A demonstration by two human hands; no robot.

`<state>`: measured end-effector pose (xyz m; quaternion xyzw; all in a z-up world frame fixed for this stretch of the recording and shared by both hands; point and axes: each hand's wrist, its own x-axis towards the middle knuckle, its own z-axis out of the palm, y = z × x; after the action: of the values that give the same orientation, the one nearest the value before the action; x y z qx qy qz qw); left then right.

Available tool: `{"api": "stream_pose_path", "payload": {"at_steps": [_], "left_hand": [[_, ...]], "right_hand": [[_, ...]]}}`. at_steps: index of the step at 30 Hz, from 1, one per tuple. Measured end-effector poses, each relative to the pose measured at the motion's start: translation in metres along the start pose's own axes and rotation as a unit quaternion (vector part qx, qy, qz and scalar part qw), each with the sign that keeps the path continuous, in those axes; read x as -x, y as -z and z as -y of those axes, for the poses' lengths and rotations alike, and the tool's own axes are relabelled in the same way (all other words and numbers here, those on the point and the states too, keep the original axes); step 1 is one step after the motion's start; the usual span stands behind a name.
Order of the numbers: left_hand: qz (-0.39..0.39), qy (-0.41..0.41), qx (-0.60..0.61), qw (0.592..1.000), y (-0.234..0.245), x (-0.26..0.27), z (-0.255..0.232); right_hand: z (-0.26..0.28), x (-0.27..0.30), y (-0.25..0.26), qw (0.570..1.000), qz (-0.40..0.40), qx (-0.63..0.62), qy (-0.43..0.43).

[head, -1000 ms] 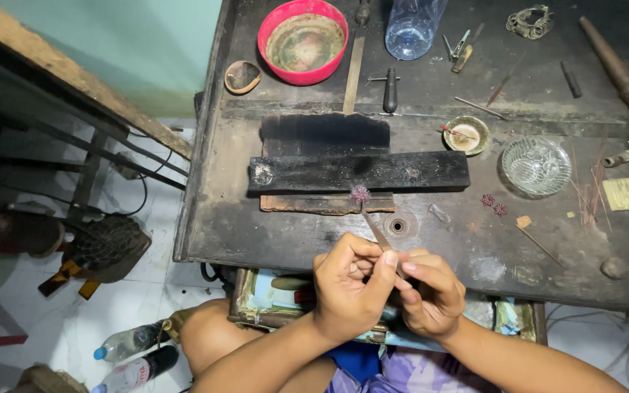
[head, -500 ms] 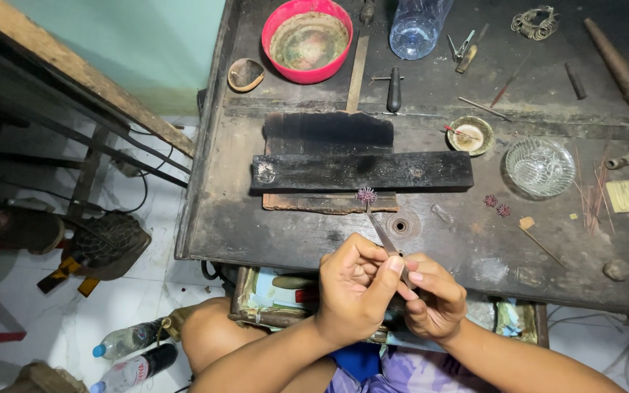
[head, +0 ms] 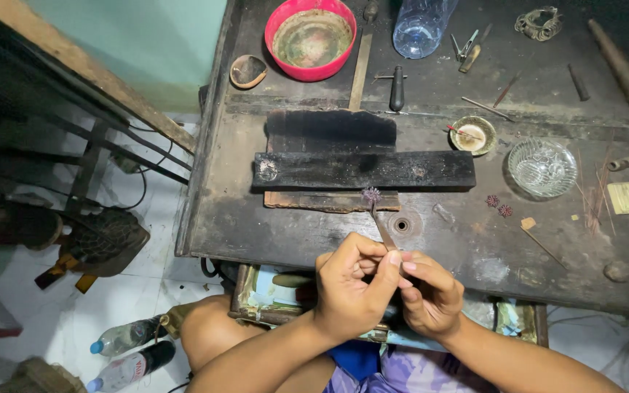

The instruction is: Soldering small metal jewelry components using a torch and tweezers on a workbench.

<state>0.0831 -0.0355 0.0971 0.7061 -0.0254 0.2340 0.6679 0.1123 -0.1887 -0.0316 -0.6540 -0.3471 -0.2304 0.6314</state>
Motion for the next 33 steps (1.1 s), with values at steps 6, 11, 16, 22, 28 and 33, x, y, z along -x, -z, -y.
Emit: {"api": "stream_pose_path", "payload": {"at_steps": [6,11,16,22,28,33], "left_hand": [[0.004,0.004,-0.103,0.995,0.028,-0.027,0.004],[-0.005,-0.064,-0.213,0.975,0.071,-0.071,0.017],[0.012,-0.071,-0.283,0.956,0.101,-0.106,0.038],[0.091,-0.120,-0.346,0.926,0.099,-0.123,0.060],[0.106,-0.118,-0.348,0.924,0.091,-0.124,0.068],[0.114,-0.163,-0.353,0.914,0.088,-0.126,0.065]], "right_hand": [[0.018,-0.026,0.000,0.993,0.074,0.072,-0.064],[0.024,-0.036,-0.004,0.992,0.083,0.074,-0.062],[0.029,-0.048,-0.012,0.994,0.102,0.022,-0.037],[0.030,-0.051,-0.013,0.992,0.120,0.021,-0.039],[0.033,-0.051,-0.013,0.990,0.131,0.029,-0.048],[0.033,-0.052,-0.013,0.989,0.133,0.032,-0.052]]}}
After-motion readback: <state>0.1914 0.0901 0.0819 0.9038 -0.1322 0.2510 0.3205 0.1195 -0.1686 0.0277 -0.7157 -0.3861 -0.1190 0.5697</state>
